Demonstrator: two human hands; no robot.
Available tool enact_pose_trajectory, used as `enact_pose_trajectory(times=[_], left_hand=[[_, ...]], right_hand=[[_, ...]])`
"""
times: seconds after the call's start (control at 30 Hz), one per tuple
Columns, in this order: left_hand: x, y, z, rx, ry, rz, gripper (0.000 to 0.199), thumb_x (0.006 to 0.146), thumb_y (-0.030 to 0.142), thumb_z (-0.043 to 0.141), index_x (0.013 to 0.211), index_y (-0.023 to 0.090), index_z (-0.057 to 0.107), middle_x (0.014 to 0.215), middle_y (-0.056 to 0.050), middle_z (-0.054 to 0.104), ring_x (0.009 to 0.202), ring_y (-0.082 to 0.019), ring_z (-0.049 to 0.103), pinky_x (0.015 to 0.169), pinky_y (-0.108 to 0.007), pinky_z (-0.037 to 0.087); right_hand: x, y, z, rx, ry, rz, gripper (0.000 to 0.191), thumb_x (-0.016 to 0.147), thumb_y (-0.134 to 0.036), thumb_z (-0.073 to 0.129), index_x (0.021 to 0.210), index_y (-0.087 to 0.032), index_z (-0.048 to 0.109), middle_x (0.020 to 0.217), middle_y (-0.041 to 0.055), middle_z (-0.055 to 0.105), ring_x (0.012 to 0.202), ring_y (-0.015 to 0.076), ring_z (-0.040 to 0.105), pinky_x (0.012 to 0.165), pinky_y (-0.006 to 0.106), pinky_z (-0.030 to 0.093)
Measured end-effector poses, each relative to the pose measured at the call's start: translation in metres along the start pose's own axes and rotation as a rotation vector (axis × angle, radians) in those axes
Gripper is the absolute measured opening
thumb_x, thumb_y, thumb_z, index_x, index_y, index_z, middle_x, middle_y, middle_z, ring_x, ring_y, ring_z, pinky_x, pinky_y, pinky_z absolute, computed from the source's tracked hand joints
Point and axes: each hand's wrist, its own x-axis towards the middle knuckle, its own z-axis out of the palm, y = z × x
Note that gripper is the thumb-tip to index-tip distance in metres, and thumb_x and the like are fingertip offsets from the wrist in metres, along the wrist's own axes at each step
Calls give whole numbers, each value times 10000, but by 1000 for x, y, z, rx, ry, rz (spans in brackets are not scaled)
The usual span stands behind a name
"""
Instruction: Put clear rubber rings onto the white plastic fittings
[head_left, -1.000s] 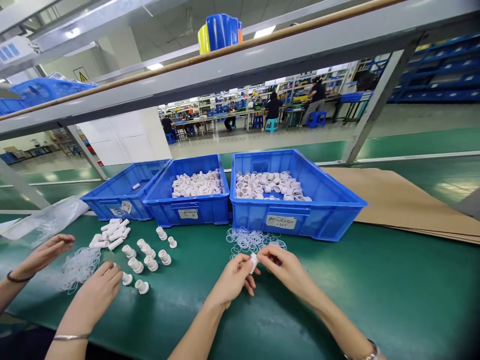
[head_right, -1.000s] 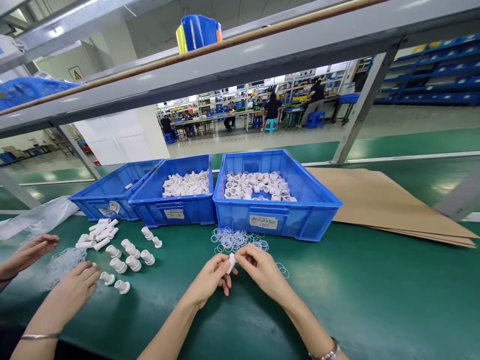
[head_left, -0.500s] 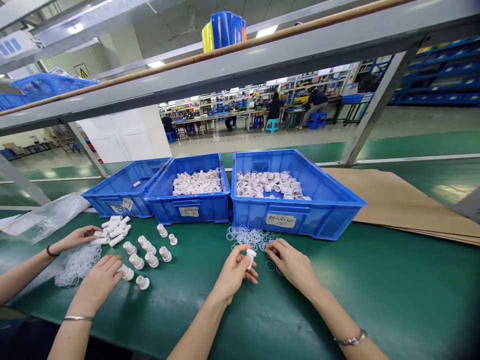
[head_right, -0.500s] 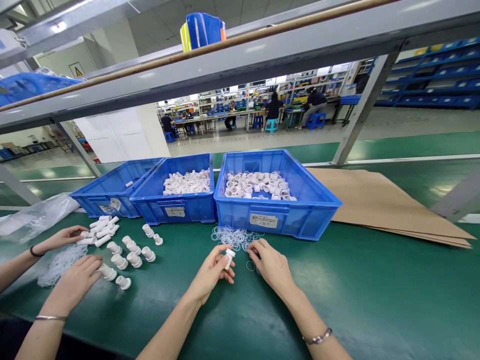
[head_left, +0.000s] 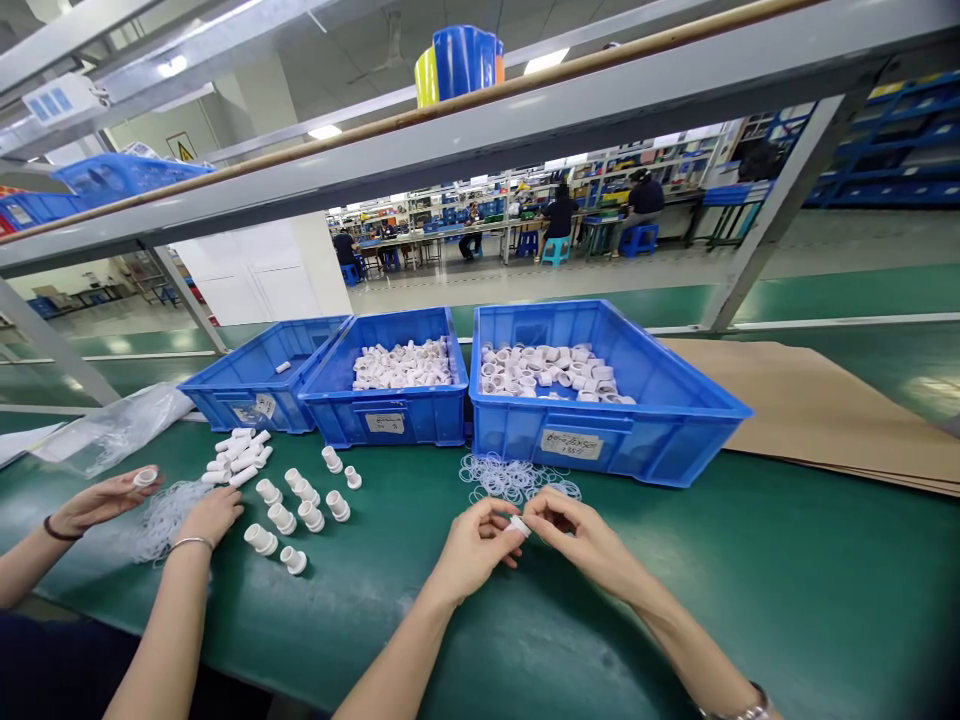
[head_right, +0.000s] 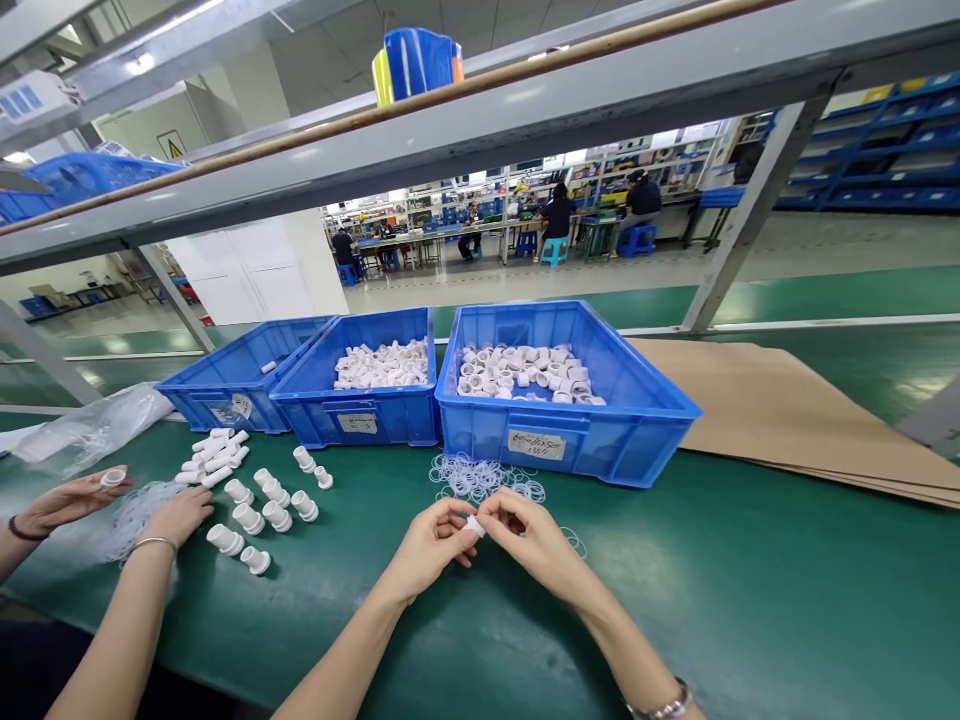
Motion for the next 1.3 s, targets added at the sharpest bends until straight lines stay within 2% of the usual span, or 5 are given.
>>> enact_pose_trajectory(times=[0.3, 0.8, 1.1, 1.17, 1.3], left_hand=[[2, 2, -4, -231, 70, -10, 536, 720, 486, 821, 1006, 93, 596, 798, -52, 641, 678, -137, 632, 609, -263, 560], [-2, -3, -8, -592, -203, -120, 515, 782, 446, 799, 1062, 119, 517, 828, -90, 682, 611, -117, 637, 520, -188, 489], [-13, 4, -9, -469, -334, -111, 626, 618, 553, 874, 950, 164, 514, 760, -100, 686, 562, -163, 637, 497, -226, 444], [-33, 24, -19, -339, -198, -21, 593, 634, 549, 860, 946, 171, 526, 773, -94, 680, 593, -179, 638, 527, -260, 473], [-104, 75, -71, 234, 501, 211, 249, 827, 401, 707, 941, 194, 627, 910, -52, 658, 788, -165, 614, 708, -282, 494]], right_hand=[[2, 7, 1, -87, -3, 2, 371, 981, -532, 527, 819, -215, 634, 796, -2, 541, 692, 147, 452, 627, 285, 332], [-2, -20, -8, 179, -105, 58, 358, 930, -543, 594, 1008, -215, 713, 953, 44, 652, 887, 206, 599, 795, 313, 474], [8, 24, 6, -91, 7, 39, 486, 830, -685, 574, 938, -237, 727, 934, 77, 720, 834, 251, 668, 712, 317, 543], [11, 40, 6, -157, 42, 50, 516, 787, -720, 576, 944, -255, 735, 982, 80, 735, 866, 271, 688, 697, 315, 566], [14, 65, 2, -285, 166, 43, 538, 753, -761, 557, 955, -304, 756, 1019, 59, 752, 787, 264, 718, 558, 282, 567]])
